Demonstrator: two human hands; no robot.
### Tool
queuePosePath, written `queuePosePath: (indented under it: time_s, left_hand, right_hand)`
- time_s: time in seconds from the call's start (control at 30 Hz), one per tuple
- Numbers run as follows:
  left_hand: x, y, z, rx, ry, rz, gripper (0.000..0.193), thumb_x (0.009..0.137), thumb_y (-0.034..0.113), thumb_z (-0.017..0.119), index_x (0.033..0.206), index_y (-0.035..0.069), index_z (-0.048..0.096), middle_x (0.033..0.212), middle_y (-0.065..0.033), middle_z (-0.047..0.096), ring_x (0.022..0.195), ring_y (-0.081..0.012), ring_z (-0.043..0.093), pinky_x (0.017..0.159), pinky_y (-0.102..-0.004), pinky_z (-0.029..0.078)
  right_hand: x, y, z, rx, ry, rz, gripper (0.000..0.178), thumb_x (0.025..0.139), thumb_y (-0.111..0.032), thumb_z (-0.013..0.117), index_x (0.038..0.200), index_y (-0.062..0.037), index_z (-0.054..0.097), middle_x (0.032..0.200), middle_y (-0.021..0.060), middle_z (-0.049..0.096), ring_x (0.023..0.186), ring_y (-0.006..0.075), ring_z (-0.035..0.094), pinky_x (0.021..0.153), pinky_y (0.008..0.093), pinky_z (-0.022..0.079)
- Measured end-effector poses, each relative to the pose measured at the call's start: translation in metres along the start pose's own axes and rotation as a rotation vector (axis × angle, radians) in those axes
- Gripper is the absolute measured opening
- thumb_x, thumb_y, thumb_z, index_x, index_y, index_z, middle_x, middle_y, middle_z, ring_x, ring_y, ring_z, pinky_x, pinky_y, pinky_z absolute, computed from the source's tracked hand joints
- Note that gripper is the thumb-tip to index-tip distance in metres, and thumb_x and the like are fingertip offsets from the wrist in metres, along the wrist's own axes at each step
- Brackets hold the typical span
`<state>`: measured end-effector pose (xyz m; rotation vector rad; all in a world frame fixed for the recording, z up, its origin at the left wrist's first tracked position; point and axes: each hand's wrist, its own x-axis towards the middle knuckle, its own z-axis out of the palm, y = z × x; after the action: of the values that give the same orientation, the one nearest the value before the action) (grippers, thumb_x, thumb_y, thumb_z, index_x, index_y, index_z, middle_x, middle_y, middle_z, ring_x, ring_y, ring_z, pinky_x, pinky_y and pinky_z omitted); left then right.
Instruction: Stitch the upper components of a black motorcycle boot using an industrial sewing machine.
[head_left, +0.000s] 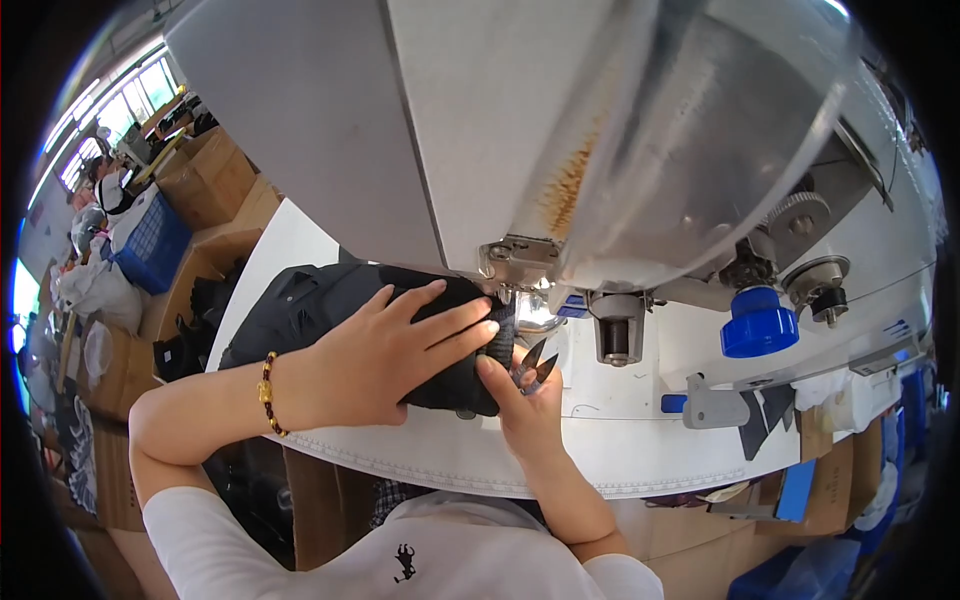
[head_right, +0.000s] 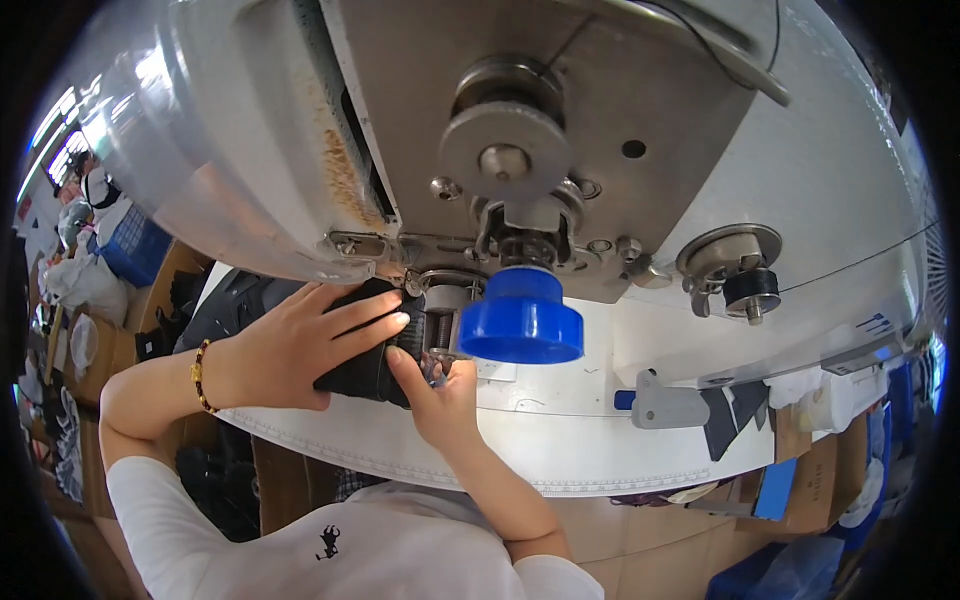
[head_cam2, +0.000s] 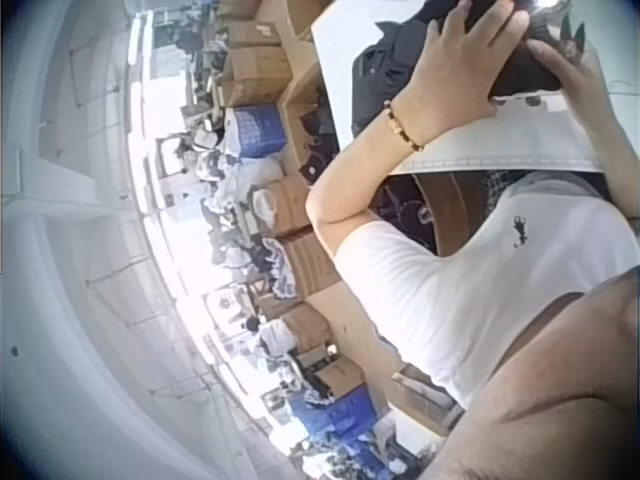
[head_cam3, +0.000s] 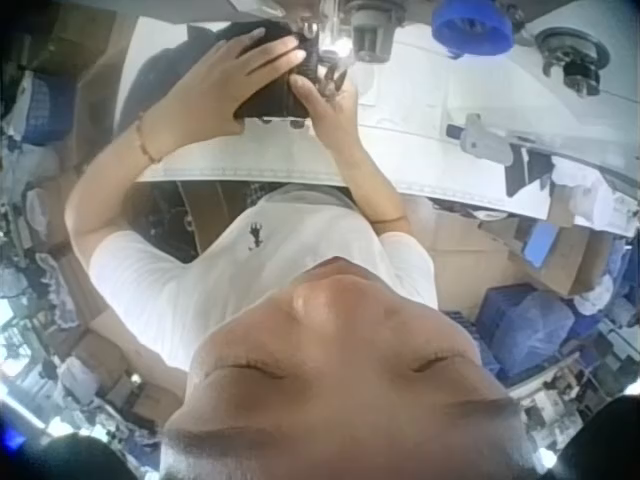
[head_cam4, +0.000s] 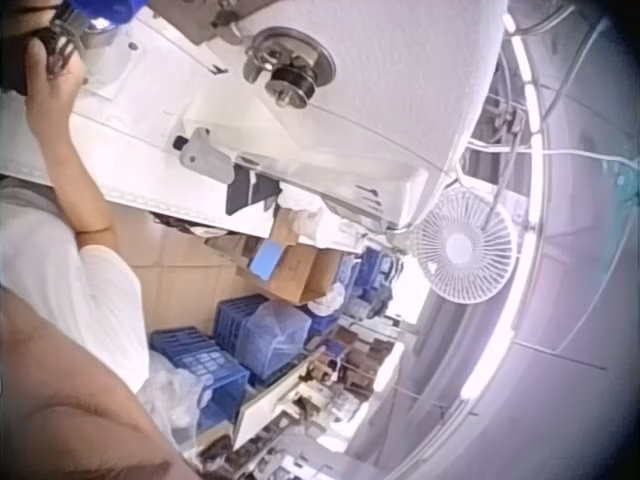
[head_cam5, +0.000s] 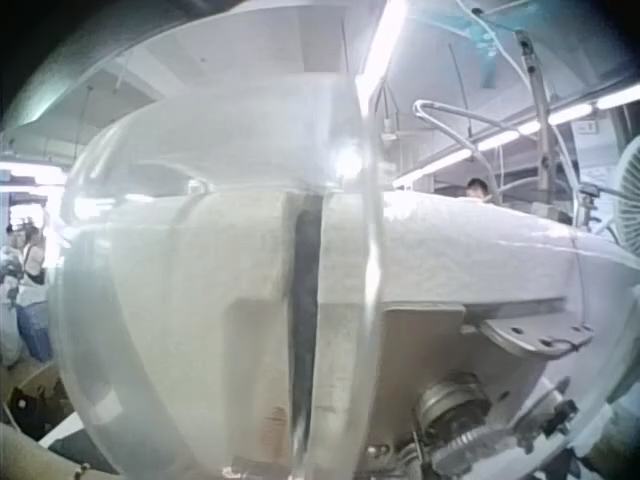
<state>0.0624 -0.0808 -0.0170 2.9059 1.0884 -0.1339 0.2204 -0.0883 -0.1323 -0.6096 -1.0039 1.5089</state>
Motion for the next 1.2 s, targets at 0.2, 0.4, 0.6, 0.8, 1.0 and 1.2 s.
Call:
queuePosePath:
  time_s: [0.2, 0.4, 0.6, 0.8, 1.0, 1.2]
  left_hand:
    - [0.006, -0.010, -0.003, -0.105, 0.057, 0.010, 0.086, 0.046, 0.008, 0.066, 0.126, 0.008, 0.035, 0.123, -0.0096, 0.039, 0.111, -0.0309, 0.036, 0.095, -0.0379, 0.032]
    - [0.007, -0.011, -0.003, -0.108, 0.057, 0.022, 0.084, 0.047, 0.010, 0.067, 0.125, 0.008, 0.035, 0.121, -0.0103, 0.040, 0.106, -0.0307, 0.040, 0.094, -0.0357, 0.034]
    - [0.007, -0.020, -0.014, -0.181, 0.129, 0.093, 0.084, 0.057, 0.037, 0.074, 0.121, -0.002, 0.036, 0.119, -0.0190, 0.043, 0.111, -0.0320, 0.041, 0.093, -0.0356, 0.034]
    - [0.008, -0.028, -0.020, -0.513, -0.063, -0.240, 0.083, 0.058, 0.046, 0.072, 0.114, -0.007, 0.042, 0.118, -0.0243, 0.043, 0.110, -0.0335, 0.042, 0.093, -0.0328, 0.035]
    - [0.015, -0.035, 0.008, -0.602, -0.018, -0.293, 0.098, 0.056, 0.054, 0.071, 0.122, -0.006, 0.031, 0.125, -0.0256, 0.032, 0.118, -0.0337, 0.032, 0.099, -0.0342, 0.027]
    - [0.033, -0.031, 0.020, -0.735, 0.097, -0.294, 0.096, 0.055, 0.053, 0.071, 0.121, -0.005, 0.034, 0.122, -0.0237, 0.038, 0.116, -0.0317, 0.037, 0.097, -0.0341, 0.029]
  right_hand:
    - [0.010, -0.007, 0.012, 0.112, 0.128, -0.041, 0.010, 0.079, -0.007, 0.059, 0.084, 0.0008, 0.057, 0.076, 0.0025, 0.059, 0.068, 0.0047, 0.055, 0.058, 0.0181, 0.044]
    - [0.009, -0.001, 0.005, 0.056, 0.113, -0.017, 0.020, 0.079, -0.008, 0.058, 0.094, 0.0049, 0.054, 0.084, 0.0035, 0.059, 0.075, 0.0058, 0.055, 0.069, 0.0171, 0.044]
    - [0.000, 0.000, -0.007, -0.328, 0.034, -0.083, 0.026, 0.079, -0.023, 0.063, 0.064, -0.0035, 0.056, 0.053, -0.0077, 0.042, 0.051, 0.0021, 0.034, 0.044, 0.0200, 0.027]
    - [-0.004, -0.022, -0.011, -0.350, 0.056, -0.011, 0.031, 0.080, -0.023, 0.061, 0.058, -0.0029, 0.053, 0.053, -0.0064, 0.043, 0.052, 0.0020, 0.034, 0.045, 0.0210, 0.026]
    - [0.002, -0.024, -0.019, -0.286, 0.041, 0.005, 0.026, 0.080, -0.015, 0.060, 0.058, -0.0038, 0.054, 0.057, -0.0073, 0.045, 0.055, 0.0015, 0.036, 0.048, 0.0198, 0.027]
    - [0.014, -0.035, -0.037, -0.279, -0.115, 0.299, 0.024, 0.076, -0.005, 0.059, 0.099, -0.0018, 0.051, 0.087, 0.0011, 0.056, 0.080, 0.0073, 0.051, 0.071, 0.0221, 0.041]
